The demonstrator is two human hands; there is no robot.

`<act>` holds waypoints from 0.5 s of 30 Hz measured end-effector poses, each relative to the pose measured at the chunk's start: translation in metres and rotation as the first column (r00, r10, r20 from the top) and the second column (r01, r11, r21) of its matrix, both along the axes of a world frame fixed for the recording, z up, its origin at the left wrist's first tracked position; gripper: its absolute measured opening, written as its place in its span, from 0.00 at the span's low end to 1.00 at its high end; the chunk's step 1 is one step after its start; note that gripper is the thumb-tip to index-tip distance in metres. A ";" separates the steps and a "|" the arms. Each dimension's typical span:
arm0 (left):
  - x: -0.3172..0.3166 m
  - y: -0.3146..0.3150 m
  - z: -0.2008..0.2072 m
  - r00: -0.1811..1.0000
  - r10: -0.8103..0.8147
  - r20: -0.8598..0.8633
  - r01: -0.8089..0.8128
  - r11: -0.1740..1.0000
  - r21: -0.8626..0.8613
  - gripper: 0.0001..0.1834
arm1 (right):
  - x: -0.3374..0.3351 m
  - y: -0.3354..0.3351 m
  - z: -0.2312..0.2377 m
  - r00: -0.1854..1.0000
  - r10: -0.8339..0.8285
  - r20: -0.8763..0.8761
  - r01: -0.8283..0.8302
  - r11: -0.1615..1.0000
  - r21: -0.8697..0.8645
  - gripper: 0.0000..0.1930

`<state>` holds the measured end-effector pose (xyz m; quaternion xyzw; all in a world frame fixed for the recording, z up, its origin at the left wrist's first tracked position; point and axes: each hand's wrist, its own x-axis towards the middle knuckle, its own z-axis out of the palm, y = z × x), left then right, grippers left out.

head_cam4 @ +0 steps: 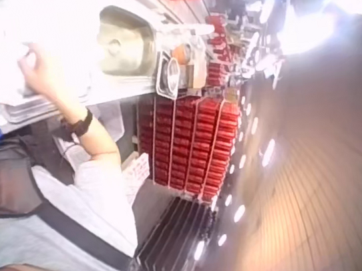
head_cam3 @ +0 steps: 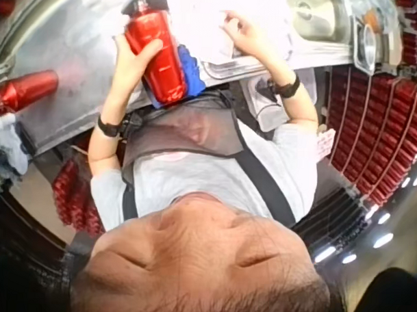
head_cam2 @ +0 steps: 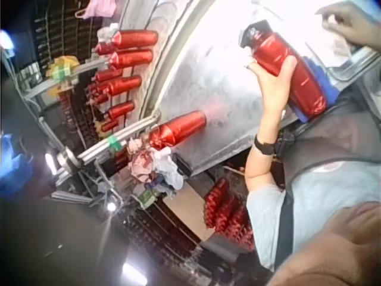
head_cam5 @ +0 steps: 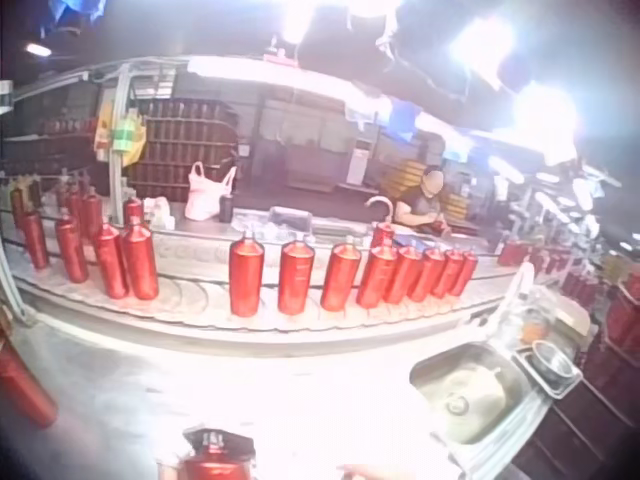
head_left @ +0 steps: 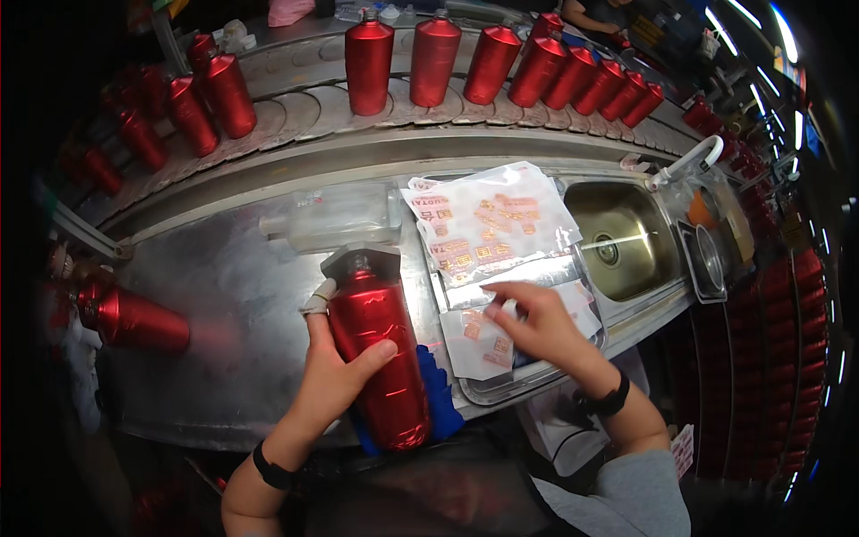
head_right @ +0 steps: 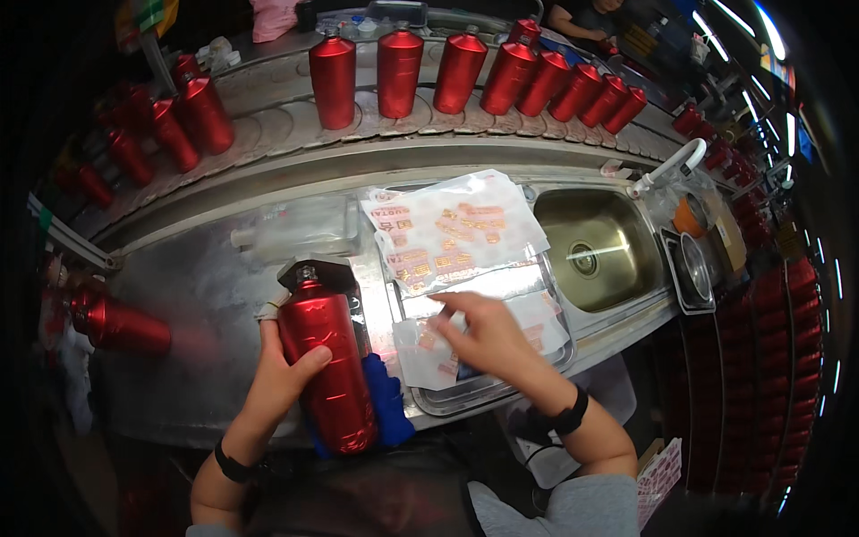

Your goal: Applying adhesive labels to red metal bottles on a fabrication assembly line.

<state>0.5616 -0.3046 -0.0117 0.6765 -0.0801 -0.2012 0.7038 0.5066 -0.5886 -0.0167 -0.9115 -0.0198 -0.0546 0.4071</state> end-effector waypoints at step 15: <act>0.002 0.004 -0.015 0.999 -0.053 -0.009 0.051 0.985 -0.163 0.53 | 0.078 -0.134 -0.053 0.929 -0.357 0.103 0.336 0.690 -0.641 0.14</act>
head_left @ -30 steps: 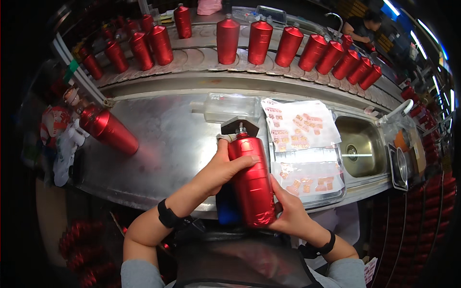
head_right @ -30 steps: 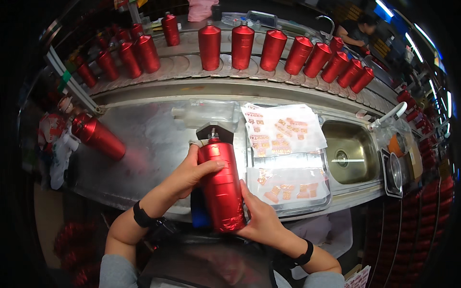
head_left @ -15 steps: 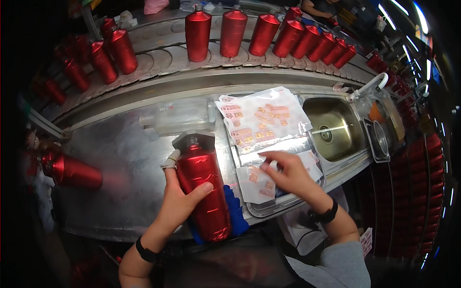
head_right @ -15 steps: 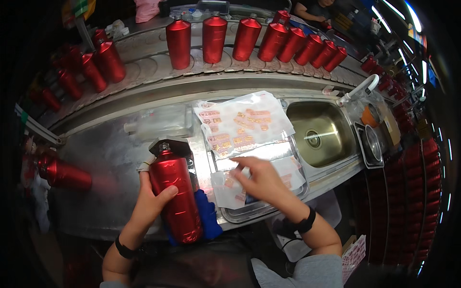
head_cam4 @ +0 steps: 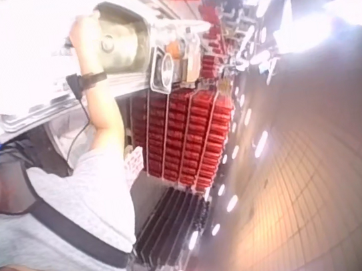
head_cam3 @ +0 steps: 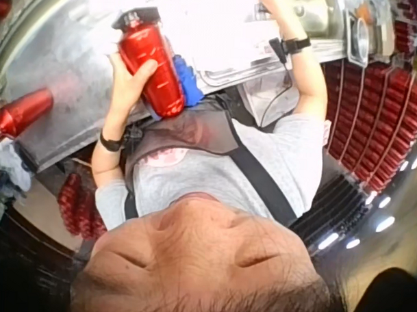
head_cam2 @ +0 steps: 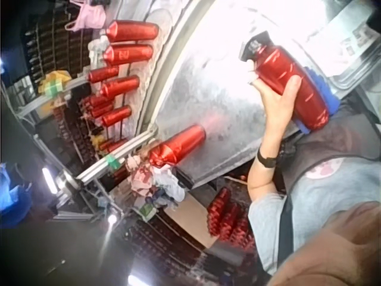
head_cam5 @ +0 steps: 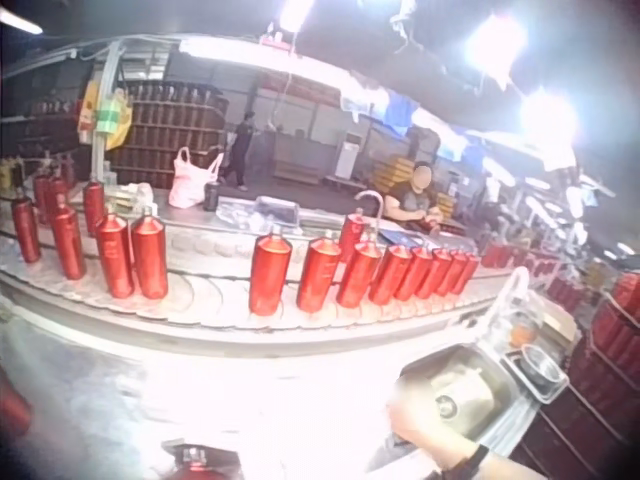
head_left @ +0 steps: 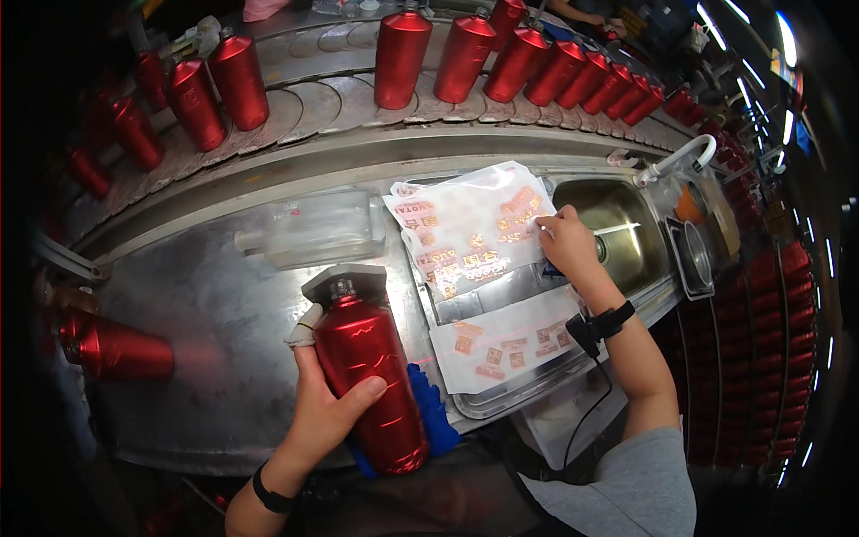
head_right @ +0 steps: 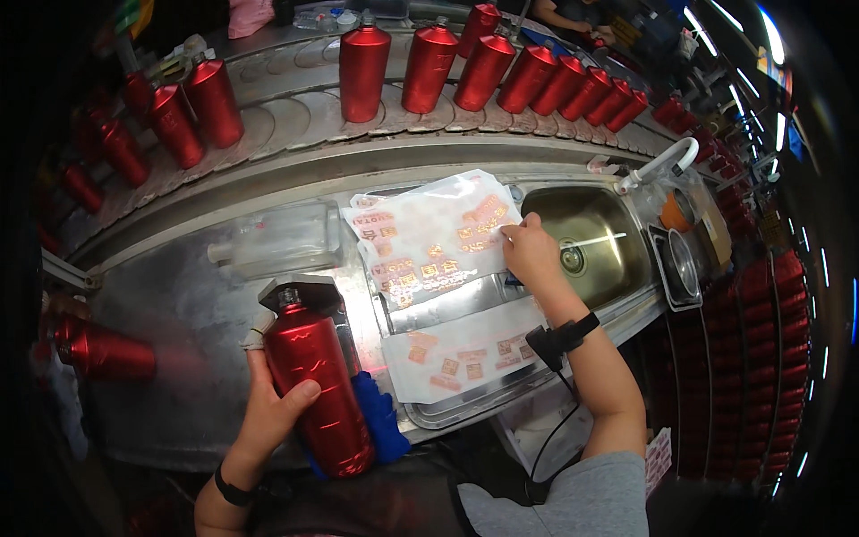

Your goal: Applying adhesive labels to red metal bottles on a fabrication assembly line.

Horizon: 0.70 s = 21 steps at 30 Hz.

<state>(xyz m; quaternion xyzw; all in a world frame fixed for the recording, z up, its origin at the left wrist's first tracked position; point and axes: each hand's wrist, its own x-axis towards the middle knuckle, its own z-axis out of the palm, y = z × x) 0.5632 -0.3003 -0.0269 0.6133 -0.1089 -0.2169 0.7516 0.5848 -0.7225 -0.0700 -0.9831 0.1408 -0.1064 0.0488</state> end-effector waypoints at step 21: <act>0.008 -0.003 0.000 1.000 -0.016 -0.023 0.015 0.998 -0.053 0.54 | 0.031 -0.014 0.004 0.920 -0.110 0.376 0.024 0.974 0.227 0.07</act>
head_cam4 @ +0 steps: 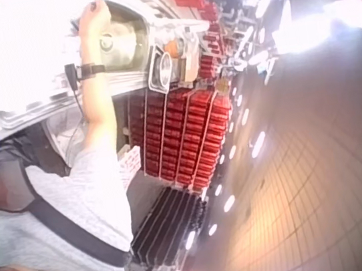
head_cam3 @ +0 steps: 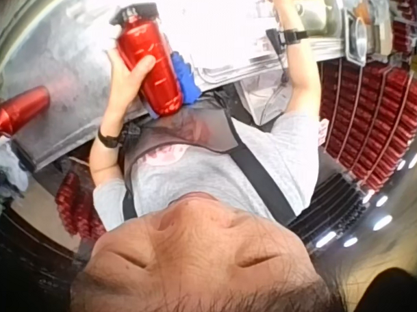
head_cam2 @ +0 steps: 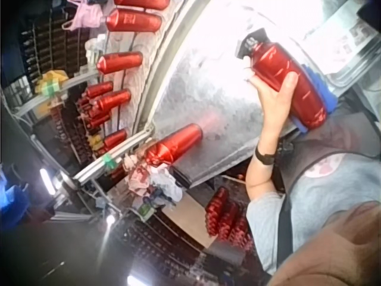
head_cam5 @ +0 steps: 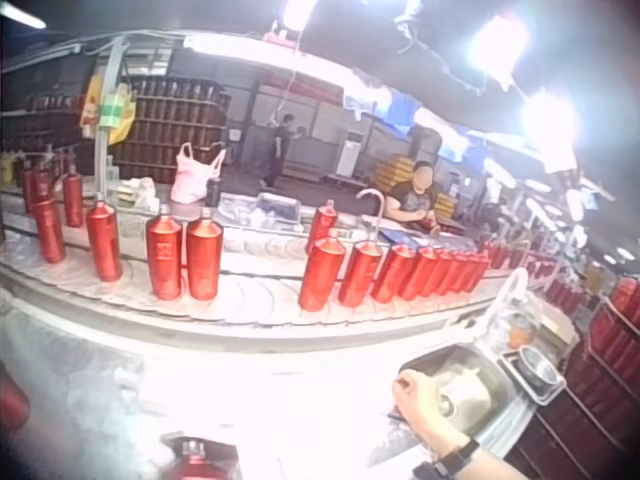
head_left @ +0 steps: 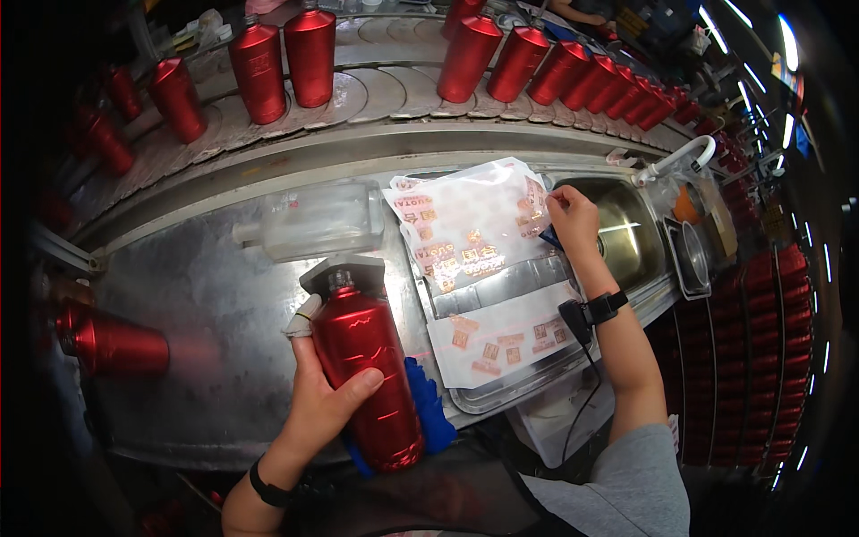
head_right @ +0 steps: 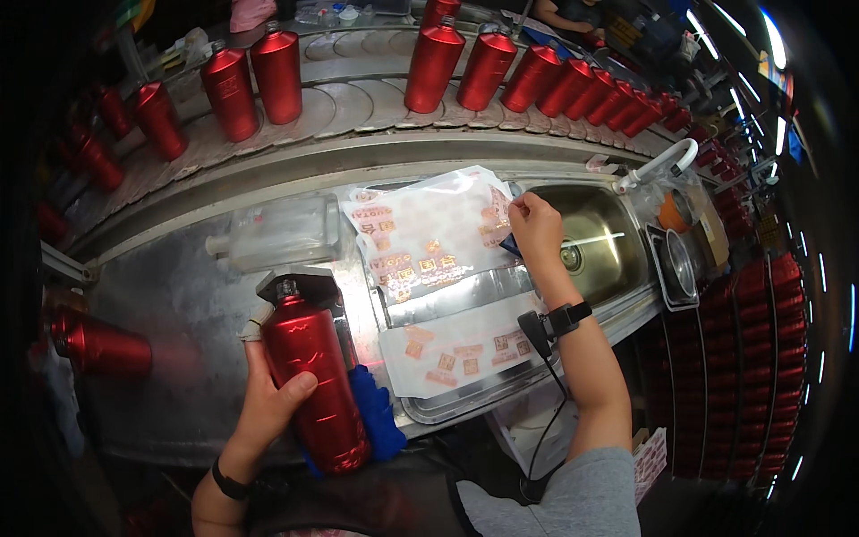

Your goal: Applying adhesive labels to red metal bottles on a fabrication assembly line.

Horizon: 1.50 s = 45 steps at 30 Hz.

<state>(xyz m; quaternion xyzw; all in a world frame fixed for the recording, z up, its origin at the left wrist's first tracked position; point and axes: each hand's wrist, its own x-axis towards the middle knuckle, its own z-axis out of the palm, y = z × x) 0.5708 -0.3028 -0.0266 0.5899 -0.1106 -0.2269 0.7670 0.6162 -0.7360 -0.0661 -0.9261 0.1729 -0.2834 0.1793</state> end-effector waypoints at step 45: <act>0.013 0.066 0.004 0.998 0.012 -0.063 -0.011 1.000 0.015 0.50 | 0.025 0.297 0.141 0.279 0.894 -0.350 -0.901 0.370 0.226 0.07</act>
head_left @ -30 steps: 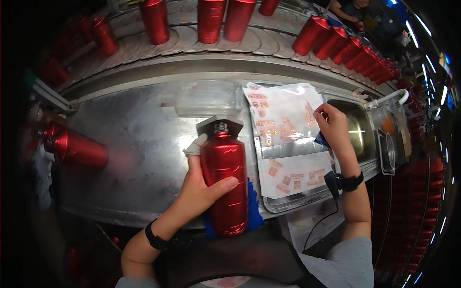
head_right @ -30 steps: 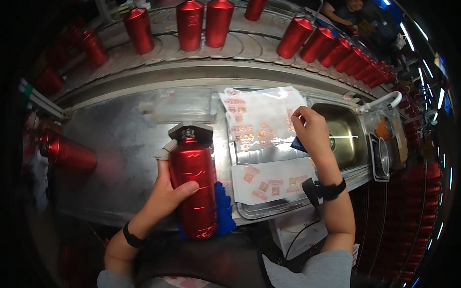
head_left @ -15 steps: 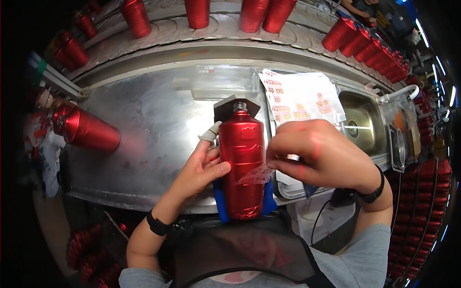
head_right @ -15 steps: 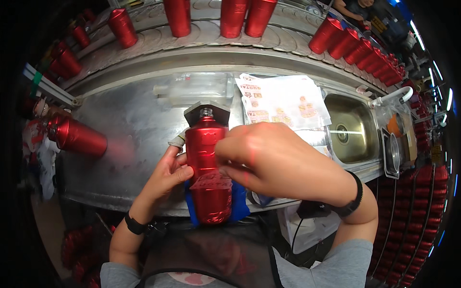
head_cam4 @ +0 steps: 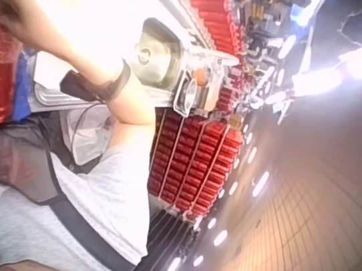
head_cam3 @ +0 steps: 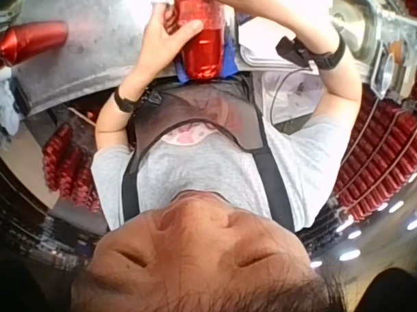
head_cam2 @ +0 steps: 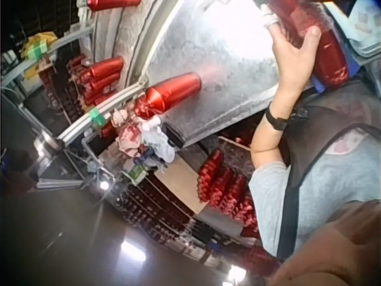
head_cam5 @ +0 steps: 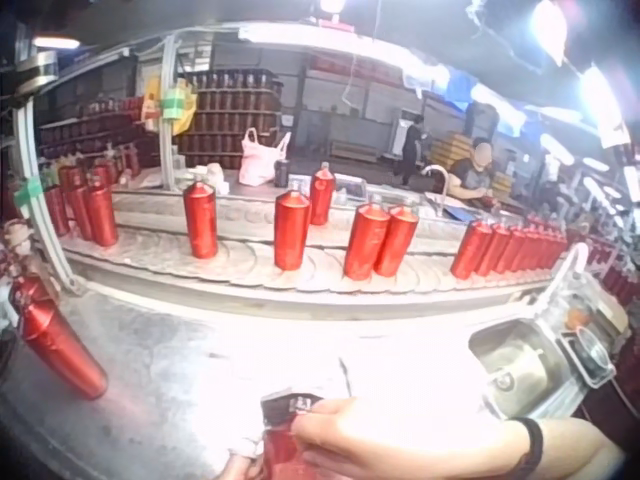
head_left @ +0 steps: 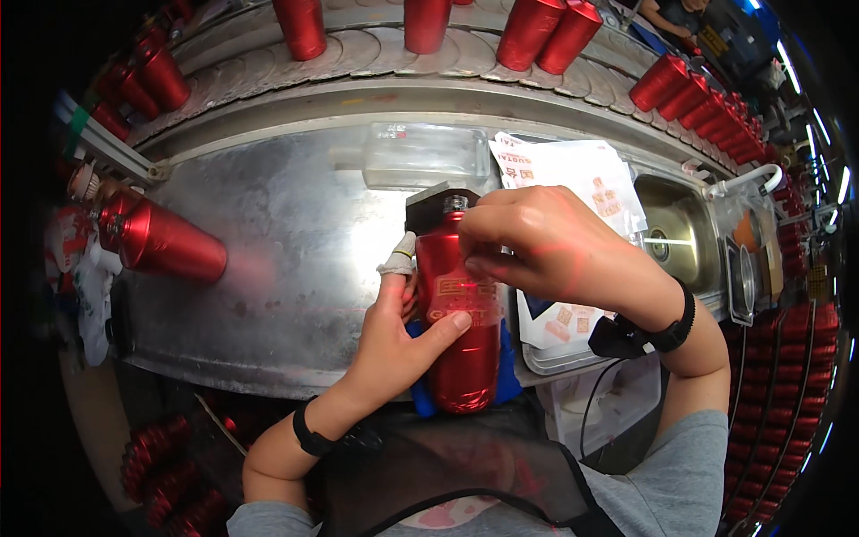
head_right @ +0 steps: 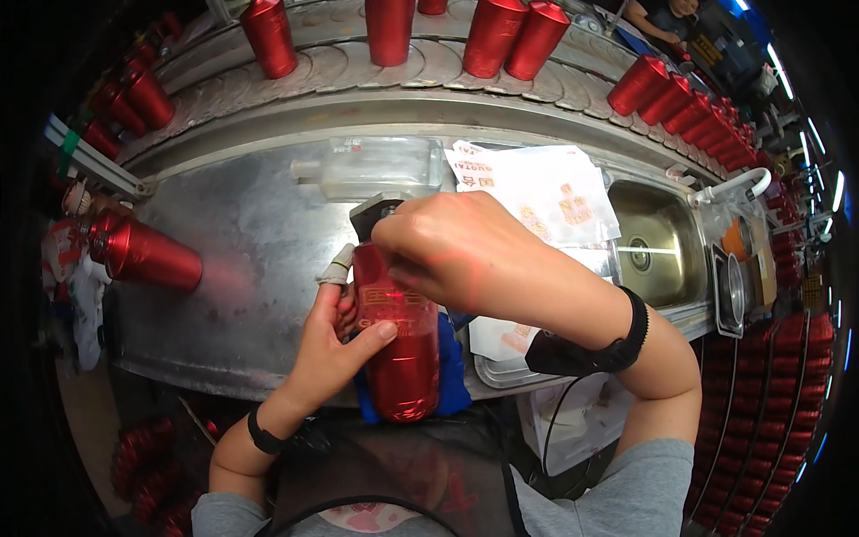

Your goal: Applying adhesive labels to red metal bottles on a fabrication assembly line.

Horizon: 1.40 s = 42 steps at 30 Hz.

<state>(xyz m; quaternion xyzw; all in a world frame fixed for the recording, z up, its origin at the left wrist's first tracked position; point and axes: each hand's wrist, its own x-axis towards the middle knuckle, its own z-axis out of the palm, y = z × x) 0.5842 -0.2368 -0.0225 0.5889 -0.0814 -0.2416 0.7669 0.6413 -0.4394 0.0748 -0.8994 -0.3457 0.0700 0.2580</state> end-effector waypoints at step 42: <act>-0.011 -0.043 -0.052 0.980 0.083 0.183 -0.111 0.983 0.147 0.26 | -0.098 -0.040 -0.131 0.719 -0.426 -0.548 0.690 0.530 0.493 0.37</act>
